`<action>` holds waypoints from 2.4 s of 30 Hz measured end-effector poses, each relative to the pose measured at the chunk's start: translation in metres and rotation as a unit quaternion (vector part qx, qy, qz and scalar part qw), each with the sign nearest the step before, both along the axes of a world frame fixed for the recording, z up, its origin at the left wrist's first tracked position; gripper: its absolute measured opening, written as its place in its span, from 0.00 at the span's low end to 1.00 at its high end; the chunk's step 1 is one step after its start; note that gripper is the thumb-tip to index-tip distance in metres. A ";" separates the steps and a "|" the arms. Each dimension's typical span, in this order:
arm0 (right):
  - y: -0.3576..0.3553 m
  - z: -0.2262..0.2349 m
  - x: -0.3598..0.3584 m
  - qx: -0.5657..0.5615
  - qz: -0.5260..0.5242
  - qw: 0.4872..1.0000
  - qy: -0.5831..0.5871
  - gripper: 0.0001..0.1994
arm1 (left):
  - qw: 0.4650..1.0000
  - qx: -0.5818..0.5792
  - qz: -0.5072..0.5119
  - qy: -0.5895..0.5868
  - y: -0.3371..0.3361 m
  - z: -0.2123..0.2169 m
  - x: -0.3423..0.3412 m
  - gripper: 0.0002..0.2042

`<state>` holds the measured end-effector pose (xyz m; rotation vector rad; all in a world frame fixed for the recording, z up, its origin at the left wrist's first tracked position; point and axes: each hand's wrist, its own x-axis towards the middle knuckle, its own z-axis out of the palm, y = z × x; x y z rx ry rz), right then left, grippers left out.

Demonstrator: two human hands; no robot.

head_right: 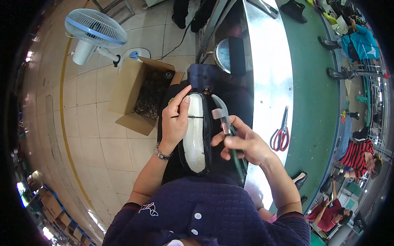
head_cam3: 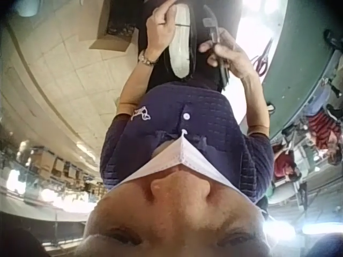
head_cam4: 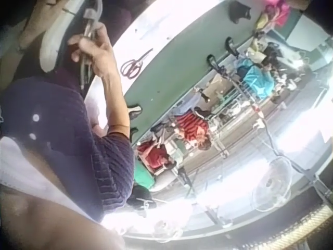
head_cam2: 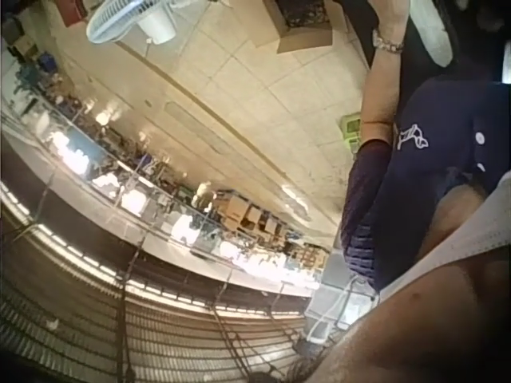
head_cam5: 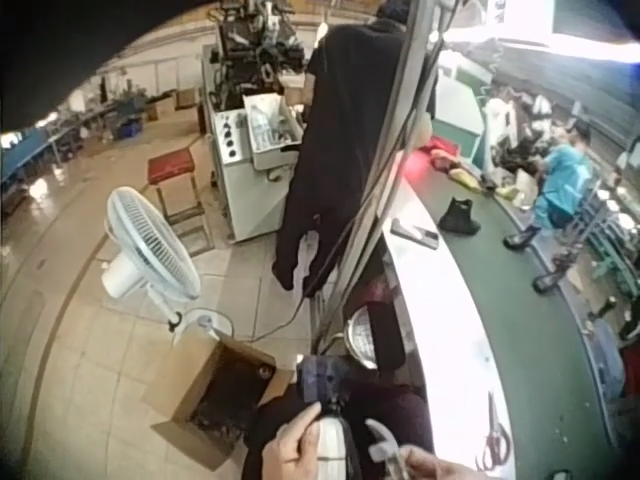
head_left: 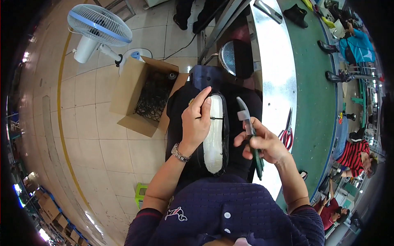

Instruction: Trimming excess material or thread from a shoe using scissors and pliers at an assembly line.

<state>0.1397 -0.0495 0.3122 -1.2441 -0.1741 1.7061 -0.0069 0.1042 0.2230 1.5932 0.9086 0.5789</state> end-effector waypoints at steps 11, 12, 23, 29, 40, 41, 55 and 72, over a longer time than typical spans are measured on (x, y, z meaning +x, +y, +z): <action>0.023 0.004 -0.011 -0.040 0.047 0.995 -0.079 0.38 | 0.990 -0.103 -0.053 -0.076 0.009 -0.006 0.007 0.18; 0.024 0.002 -0.013 -0.044 0.024 0.997 -0.063 0.37 | 0.990 -0.102 -0.053 -0.080 0.009 -0.007 0.008 0.17; 0.017 -0.017 -0.020 0.012 0.078 0.962 -0.262 0.30 | 0.992 -0.096 -0.038 -0.066 0.009 -0.003 0.010 0.16; 0.012 -0.018 -0.021 0.022 0.100 0.941 -0.323 0.30 | 0.992 -0.096 -0.038 -0.074 0.008 -0.005 0.010 0.17; 0.030 0.039 0.001 -0.007 0.263 0.848 -0.460 0.30 | 0.984 -0.146 -0.031 -0.099 0.014 -0.012 0.008 0.16; 0.031 0.046 -0.001 0.007 0.288 0.795 -0.534 0.30 | 0.988 -0.111 -0.046 -0.102 0.014 -0.016 0.005 0.16; 0.044 -0.019 -0.022 0.159 0.091 0.638 -0.748 0.35 | 0.979 -0.144 -0.080 -0.117 0.021 -0.019 0.000 0.17; 0.003 -0.032 -0.002 0.084 0.102 0.704 -0.698 0.38 | 0.960 -0.204 -0.164 -0.101 0.025 -0.004 0.004 0.22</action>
